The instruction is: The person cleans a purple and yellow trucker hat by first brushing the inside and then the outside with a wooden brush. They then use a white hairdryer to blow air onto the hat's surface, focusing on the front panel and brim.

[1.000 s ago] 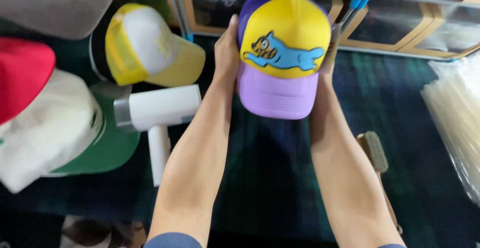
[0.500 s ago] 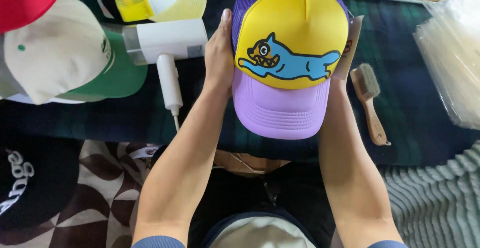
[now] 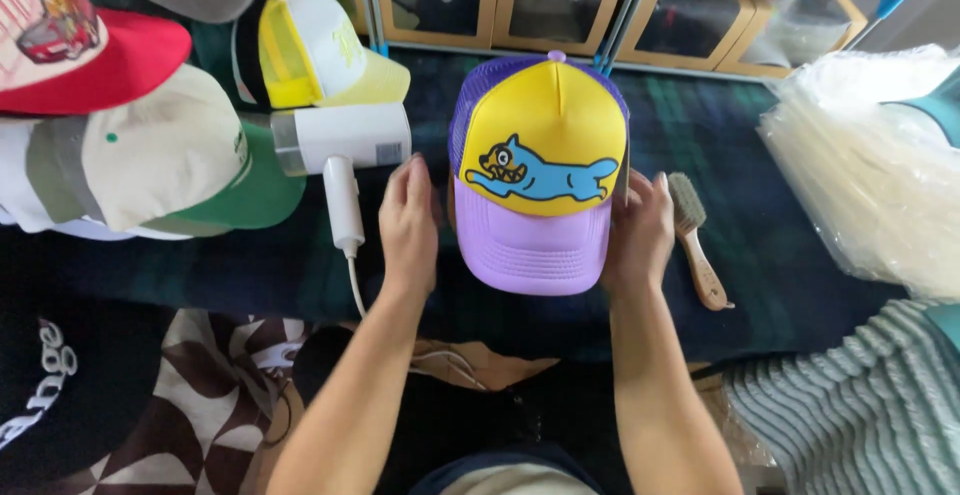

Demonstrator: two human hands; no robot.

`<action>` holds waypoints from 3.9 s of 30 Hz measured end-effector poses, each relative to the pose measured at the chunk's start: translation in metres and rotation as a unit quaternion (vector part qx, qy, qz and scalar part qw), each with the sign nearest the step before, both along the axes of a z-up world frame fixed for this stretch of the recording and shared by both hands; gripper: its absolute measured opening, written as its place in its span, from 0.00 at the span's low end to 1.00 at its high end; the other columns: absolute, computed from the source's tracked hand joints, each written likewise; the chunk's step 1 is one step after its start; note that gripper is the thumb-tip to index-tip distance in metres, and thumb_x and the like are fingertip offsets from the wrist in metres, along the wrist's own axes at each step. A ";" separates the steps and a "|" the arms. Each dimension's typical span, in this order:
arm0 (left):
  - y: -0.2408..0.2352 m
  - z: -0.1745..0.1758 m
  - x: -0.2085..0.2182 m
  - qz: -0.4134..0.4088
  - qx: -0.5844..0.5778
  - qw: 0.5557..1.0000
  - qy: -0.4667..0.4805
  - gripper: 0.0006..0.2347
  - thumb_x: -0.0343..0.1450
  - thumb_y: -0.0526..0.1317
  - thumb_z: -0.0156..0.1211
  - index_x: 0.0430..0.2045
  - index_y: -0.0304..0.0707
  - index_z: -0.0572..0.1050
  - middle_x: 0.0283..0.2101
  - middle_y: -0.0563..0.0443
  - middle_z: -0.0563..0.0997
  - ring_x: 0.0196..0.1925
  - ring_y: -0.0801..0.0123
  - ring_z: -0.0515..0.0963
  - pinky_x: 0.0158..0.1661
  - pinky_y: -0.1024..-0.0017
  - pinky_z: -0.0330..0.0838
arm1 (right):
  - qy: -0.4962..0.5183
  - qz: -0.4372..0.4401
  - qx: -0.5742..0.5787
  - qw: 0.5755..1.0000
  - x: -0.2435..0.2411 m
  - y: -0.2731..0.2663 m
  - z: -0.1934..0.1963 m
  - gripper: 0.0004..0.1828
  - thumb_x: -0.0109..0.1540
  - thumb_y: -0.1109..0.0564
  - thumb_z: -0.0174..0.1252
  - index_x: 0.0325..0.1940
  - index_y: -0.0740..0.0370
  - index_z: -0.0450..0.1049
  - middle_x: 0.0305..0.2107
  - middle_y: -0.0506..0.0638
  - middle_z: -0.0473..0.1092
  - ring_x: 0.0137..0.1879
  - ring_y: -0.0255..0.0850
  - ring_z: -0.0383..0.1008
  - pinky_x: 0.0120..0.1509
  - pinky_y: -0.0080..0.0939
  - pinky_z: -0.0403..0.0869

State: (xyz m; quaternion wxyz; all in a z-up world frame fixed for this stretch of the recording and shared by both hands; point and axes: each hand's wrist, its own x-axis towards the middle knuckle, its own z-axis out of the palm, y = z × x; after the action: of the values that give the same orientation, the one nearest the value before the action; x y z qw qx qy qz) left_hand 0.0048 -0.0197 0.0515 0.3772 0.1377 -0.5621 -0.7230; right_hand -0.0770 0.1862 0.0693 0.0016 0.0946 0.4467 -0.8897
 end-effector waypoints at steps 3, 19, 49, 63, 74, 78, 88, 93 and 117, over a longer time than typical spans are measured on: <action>0.019 -0.007 0.035 -0.137 0.158 0.978 -0.009 0.23 0.76 0.42 0.57 0.67 0.38 0.65 0.31 0.45 0.82 0.23 0.65 0.83 0.24 0.75 0.82 | 0.080 0.066 -0.021 0.994 0.021 0.021 -0.045 0.19 0.67 0.42 0.53 0.49 0.58 0.78 0.26 0.59 0.71 0.29 0.58 0.77 0.24 0.54 0.77; 0.000 -0.023 0.031 -0.056 -0.031 0.990 -0.126 0.14 0.72 0.40 0.66 0.52 0.49 0.81 0.24 0.47 0.82 0.20 0.65 0.83 0.25 0.69 0.83 | 0.127 0.012 0.248 0.960 0.041 0.043 -0.018 0.17 0.63 0.58 0.65 0.52 0.69 0.74 0.48 0.60 0.71 0.28 0.47 0.77 0.29 0.42 0.80; 0.005 0.130 -0.012 -0.261 -0.086 0.956 -0.101 0.29 0.70 0.65 0.51 0.59 0.48 0.75 0.65 0.37 0.74 0.71 0.46 0.68 0.72 0.50 0.53 | 0.015 0.289 0.234 0.928 -0.085 -0.011 0.096 0.25 0.60 0.38 0.65 0.51 0.57 0.79 0.38 0.63 0.79 0.36 0.56 0.83 0.43 0.58 0.83; -0.027 -0.012 0.031 0.058 -0.329 0.942 0.031 0.14 0.74 0.38 0.62 0.53 0.34 0.78 0.44 0.40 0.81 0.44 0.55 0.85 0.42 0.66 0.81 | 0.112 0.022 0.747 0.655 -0.031 0.143 0.018 0.33 0.61 0.29 0.57 0.66 0.43 0.71 0.58 0.55 0.73 0.67 0.53 0.71 0.71 0.51 0.69; 0.035 0.058 0.000 0.198 -0.562 0.788 0.151 0.21 0.71 0.46 0.65 0.59 0.44 0.74 0.60 0.34 0.72 0.67 0.34 0.68 0.62 0.46 0.64 | 0.110 0.023 0.829 0.549 -0.060 0.185 -0.077 0.25 0.69 0.34 0.45 0.55 0.48 0.78 0.42 0.57 0.78 0.55 0.57 0.79 0.58 0.57 0.79; 0.035 0.050 -0.028 0.167 -0.537 0.821 0.099 0.26 0.73 0.59 0.58 0.62 0.45 0.72 0.65 0.34 0.70 0.72 0.36 0.64 0.60 0.45 0.65 | 0.250 -0.071 0.615 0.744 -0.020 0.146 -0.008 0.19 0.68 0.54 0.47 0.61 0.61 0.72 0.46 0.68 0.74 0.53 0.68 0.74 0.53 0.68 0.73; 0.033 0.042 -0.034 0.171 -0.521 0.832 0.079 0.32 0.69 0.63 0.63 0.61 0.40 0.72 0.66 0.41 0.71 0.73 0.46 0.64 0.61 0.57 0.64 | 0.424 0.010 0.637 0.644 -0.024 0.025 0.113 0.17 0.69 0.44 0.54 0.56 0.50 0.78 0.46 0.51 0.78 0.53 0.56 0.77 0.55 0.60 0.76; 0.026 0.040 -0.039 0.196 -0.536 0.813 0.110 0.32 0.68 0.63 0.65 0.60 0.40 0.72 0.63 0.40 0.74 0.69 0.44 0.68 0.57 0.56 0.66 | 0.168 0.199 0.613 0.746 -0.190 0.055 -0.026 0.14 0.60 0.49 0.61 0.47 0.48 0.84 0.29 0.53 0.79 0.36 0.46 0.80 0.35 0.47 0.76; 0.005 0.055 -0.057 -0.018 -0.360 0.928 0.090 0.19 0.74 0.56 0.59 0.54 0.49 0.78 0.63 0.44 0.74 0.72 0.46 0.65 0.69 0.50 0.57 | 0.136 0.238 0.445 0.853 -0.063 0.064 0.086 0.21 0.63 0.46 0.53 0.56 0.57 0.75 0.25 0.55 0.70 0.22 0.37 0.63 0.19 0.27 0.57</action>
State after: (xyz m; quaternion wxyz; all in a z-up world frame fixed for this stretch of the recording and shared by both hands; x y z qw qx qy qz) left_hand -0.0517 -0.0149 0.1070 0.4370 -0.0829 -0.7509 -0.4881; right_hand -0.1397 0.2504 0.1550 0.1099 -0.1456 0.7997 -0.5720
